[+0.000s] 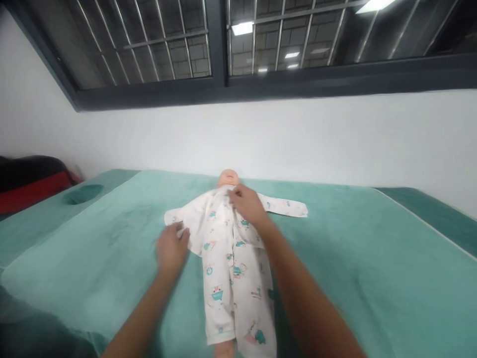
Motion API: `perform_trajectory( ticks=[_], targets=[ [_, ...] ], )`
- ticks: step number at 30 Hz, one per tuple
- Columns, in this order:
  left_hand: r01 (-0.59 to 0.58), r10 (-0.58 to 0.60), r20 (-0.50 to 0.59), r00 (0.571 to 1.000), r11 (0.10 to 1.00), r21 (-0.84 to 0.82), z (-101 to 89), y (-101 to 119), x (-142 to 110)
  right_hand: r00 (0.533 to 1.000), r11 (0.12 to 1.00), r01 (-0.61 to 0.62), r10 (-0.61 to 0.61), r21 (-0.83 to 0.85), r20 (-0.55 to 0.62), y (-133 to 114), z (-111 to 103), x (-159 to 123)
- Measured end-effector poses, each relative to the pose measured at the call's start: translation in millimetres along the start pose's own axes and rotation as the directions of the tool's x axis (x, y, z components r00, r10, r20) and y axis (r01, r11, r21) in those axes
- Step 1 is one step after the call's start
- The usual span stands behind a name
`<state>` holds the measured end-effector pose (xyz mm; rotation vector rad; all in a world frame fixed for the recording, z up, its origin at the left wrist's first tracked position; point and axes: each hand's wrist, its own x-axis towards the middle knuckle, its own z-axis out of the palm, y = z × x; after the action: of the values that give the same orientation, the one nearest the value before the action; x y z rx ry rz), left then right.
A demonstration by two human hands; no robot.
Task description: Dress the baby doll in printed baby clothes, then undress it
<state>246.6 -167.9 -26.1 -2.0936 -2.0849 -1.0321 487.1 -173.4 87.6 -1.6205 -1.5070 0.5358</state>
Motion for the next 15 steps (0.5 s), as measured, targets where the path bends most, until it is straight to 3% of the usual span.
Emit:
perform_trajectory(
  ticks=[2, 4, 8, 12, 15],
  targets=[
    [0.011, -0.010, 0.026, 1.000, 1.000, -0.010, -1.6, 2.1, 1.2, 0.991, 0.958, 0.085, -0.110, -0.273, -0.077, -0.1, 26.1, -3.8],
    [0.021, -0.021, 0.061, 0.998, 1.000, -0.008, -2.7, 4.5, 2.5, 0.953, 0.859, 0.213, -0.288, -0.465, -0.095, 0.0, 43.0, -11.5],
    [0.029, -0.029, 0.118, 0.993, 1.000, -0.004, -2.8, 6.8, 3.0, 0.839, 0.691, 0.461, -0.544, -0.557, 0.020, 5.3, 49.6, -19.8],
    [0.116, -0.085, 0.154, 0.984, 0.973, -0.200, -3.2, 7.9, 7.8, 0.827, 0.647, 0.526, -0.542, -0.552, 0.153, 13.2, 48.0, -13.7],
    [0.198, -0.134, 0.172, 0.976, 0.877, -0.439, -8.4, 21.2, 23.5, 0.837, 0.654, 0.521, -0.516, -0.549, 0.180, 14.3, 50.0, -10.3]
  ],
)
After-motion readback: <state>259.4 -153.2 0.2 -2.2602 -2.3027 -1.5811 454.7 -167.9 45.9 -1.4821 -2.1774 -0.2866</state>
